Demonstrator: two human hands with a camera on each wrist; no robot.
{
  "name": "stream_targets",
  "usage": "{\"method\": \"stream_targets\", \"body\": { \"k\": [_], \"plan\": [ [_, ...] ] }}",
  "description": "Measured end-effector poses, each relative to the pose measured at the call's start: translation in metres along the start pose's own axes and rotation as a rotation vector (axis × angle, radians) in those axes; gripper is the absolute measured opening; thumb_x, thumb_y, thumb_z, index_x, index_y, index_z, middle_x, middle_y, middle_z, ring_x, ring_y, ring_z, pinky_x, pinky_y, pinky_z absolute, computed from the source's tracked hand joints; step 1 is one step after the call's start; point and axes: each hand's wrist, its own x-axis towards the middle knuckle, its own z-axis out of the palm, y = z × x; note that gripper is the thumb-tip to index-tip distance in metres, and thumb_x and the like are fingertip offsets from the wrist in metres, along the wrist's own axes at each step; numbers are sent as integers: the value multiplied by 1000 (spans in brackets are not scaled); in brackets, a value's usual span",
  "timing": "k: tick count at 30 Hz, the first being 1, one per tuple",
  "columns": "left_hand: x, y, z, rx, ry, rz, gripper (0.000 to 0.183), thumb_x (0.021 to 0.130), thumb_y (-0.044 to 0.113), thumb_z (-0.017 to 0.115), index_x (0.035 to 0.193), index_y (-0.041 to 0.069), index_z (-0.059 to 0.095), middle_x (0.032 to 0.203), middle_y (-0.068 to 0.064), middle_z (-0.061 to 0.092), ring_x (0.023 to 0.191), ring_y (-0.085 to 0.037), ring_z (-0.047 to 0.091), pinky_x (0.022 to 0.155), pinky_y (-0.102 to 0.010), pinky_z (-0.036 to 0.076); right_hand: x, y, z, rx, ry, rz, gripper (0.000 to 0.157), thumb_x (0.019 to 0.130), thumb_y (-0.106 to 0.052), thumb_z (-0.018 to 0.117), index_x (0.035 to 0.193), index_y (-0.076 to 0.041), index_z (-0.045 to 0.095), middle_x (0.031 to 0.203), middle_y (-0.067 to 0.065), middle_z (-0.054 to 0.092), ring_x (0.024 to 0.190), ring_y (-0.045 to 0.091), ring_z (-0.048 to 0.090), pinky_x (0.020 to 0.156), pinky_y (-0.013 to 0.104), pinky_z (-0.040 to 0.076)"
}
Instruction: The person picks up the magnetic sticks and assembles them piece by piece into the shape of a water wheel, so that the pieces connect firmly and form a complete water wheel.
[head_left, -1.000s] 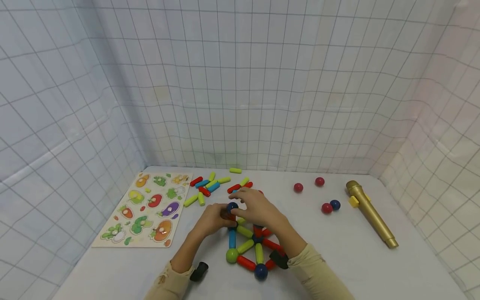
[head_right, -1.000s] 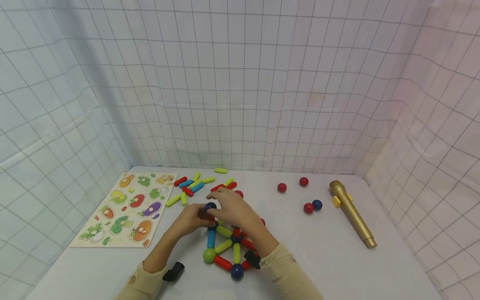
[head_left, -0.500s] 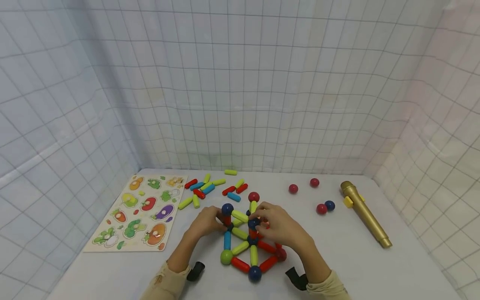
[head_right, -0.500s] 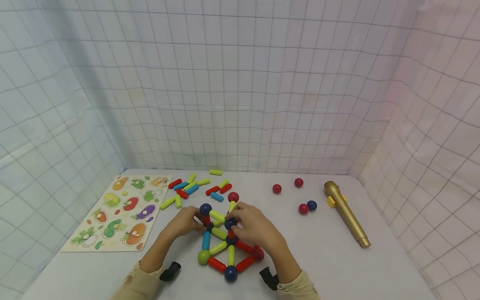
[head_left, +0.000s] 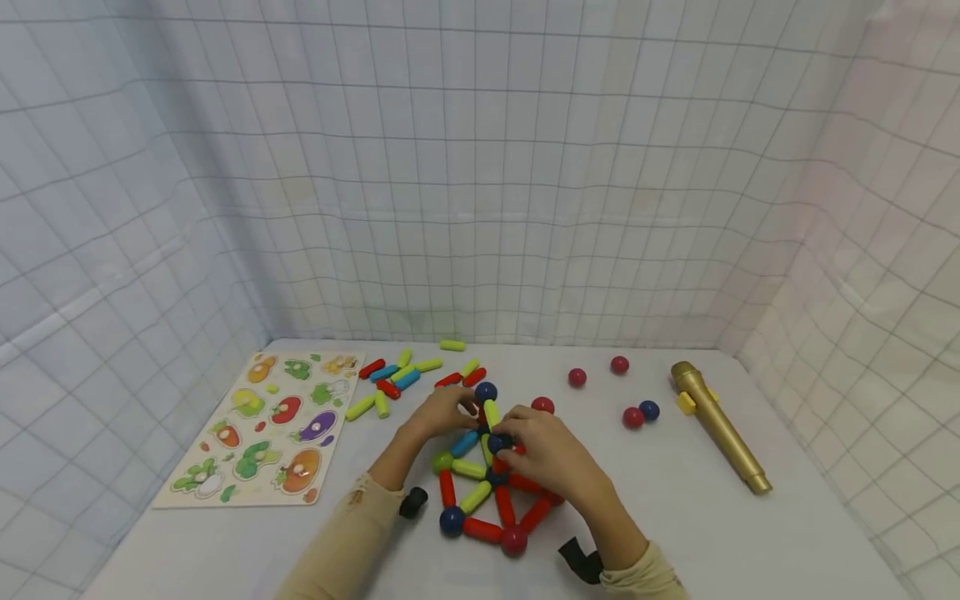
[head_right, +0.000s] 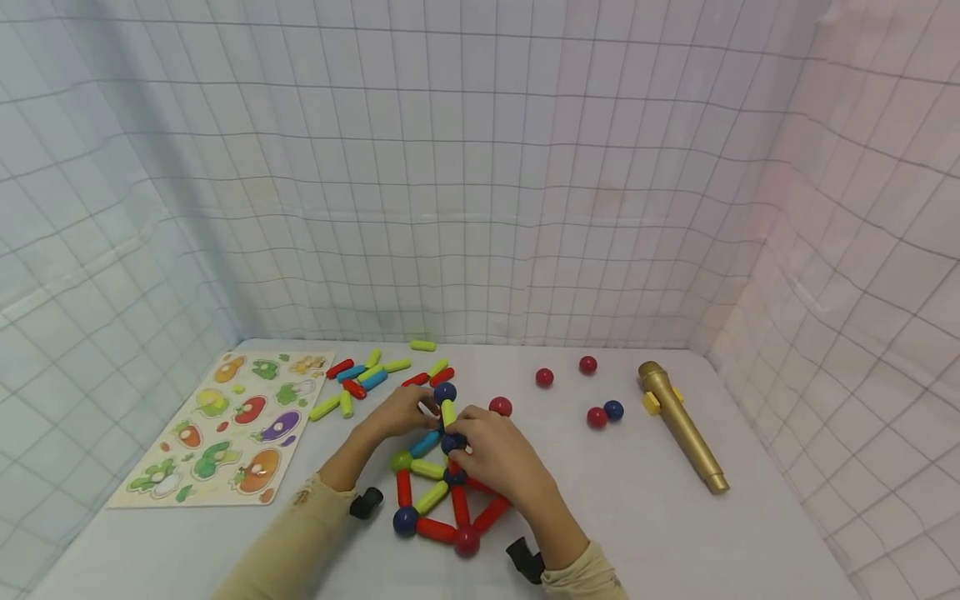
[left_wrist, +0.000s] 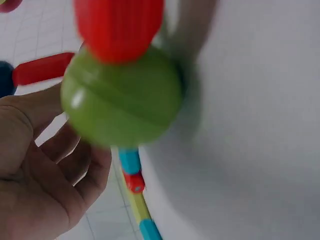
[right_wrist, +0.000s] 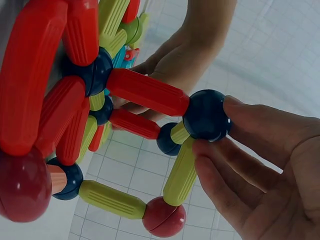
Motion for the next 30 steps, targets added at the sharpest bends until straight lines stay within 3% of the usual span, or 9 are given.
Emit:
{"method": "stream_targets", "body": {
  "k": [3, 7, 9, 11, 14, 22, 27, 30],
  "plan": [
    [-7, -9, -17, 69, 126, -89, 18, 86, 12, 73, 103, 9, 71, 97, -9, 72, 86, -23, 65, 72, -35, 55, 1, -2, -1, -4, -9, -2, 29, 86, -21, 74, 113, -11, 72, 113, 2, 69, 102, 16, 66, 87, 31, 57],
    [-17, -28, -41, 239, 302, -340, 22, 89, 18, 68, 104, 2, 67, 99, -16, 70, 86, -31, 66, 70, -42, 55, 3, -3, -1, -7, -17, 18, 28, 86, -22, 74, 112, -13, 72, 113, 2, 69, 103, 17, 65, 87, 31, 57],
    [-19, -37, -48, 287, 324, -447, 32, 89, 21, 68, 110, -3, 63, 104, -22, 68, 92, -38, 66, 74, -48, 56, 3, -4, -2, -6, -17, 32, 28, 85, -22, 75, 112, -13, 73, 113, 2, 69, 104, 17, 65, 88, 32, 57],
    [-20, -45, -52, 312, 312, -495, 41, 88, 23, 68, 116, -6, 59, 108, -27, 65, 97, -42, 65, 77, -51, 56, 3, -4, -2, -2, -13, 43, 29, 85, -24, 76, 111, -13, 73, 113, 2, 69, 104, 17, 65, 88, 33, 57],
    [-20, -54, -52, 297, 294, -509, 43, 89, 17, 66, 122, -7, 54, 111, -29, 62, 99, -43, 63, 82, -55, 55, 2, -4, -1, 2, -4, 43, 30, 84, -26, 76, 111, -13, 73, 112, 2, 70, 103, 17, 65, 88, 33, 57],
    [-25, -60, -49, 246, 274, -455, 33, 92, 5, 57, 123, -7, 55, 110, -26, 63, 94, -38, 62, 85, -52, 54, 0, -4, 1, -12, 22, 34, 31, 83, -26, 77, 111, -12, 73, 108, 1, 69, 95, 14, 64, 82, 29, 58],
    [-39, -54, -51, 216, 275, -412, 37, 86, 6, 63, 120, -7, 60, 110, -26, 65, 91, -36, 61, 82, -50, 53, -1, -3, 2, -17, 28, 31, 31, 83, -26, 77, 111, -12, 73, 107, 1, 69, 95, 14, 64, 82, 29, 58],
    [-54, -40, -48, 69, 305, -335, 40, 84, 10, 67, 121, -5, 62, 112, -23, 67, 94, -33, 62, 81, -46, 53, -2, -3, 2, -6, 28, 31, 30, 83, -26, 77, 110, -13, 73, 107, 1, 69, 93, 14, 64, 82, 28, 58]
  ]
}}
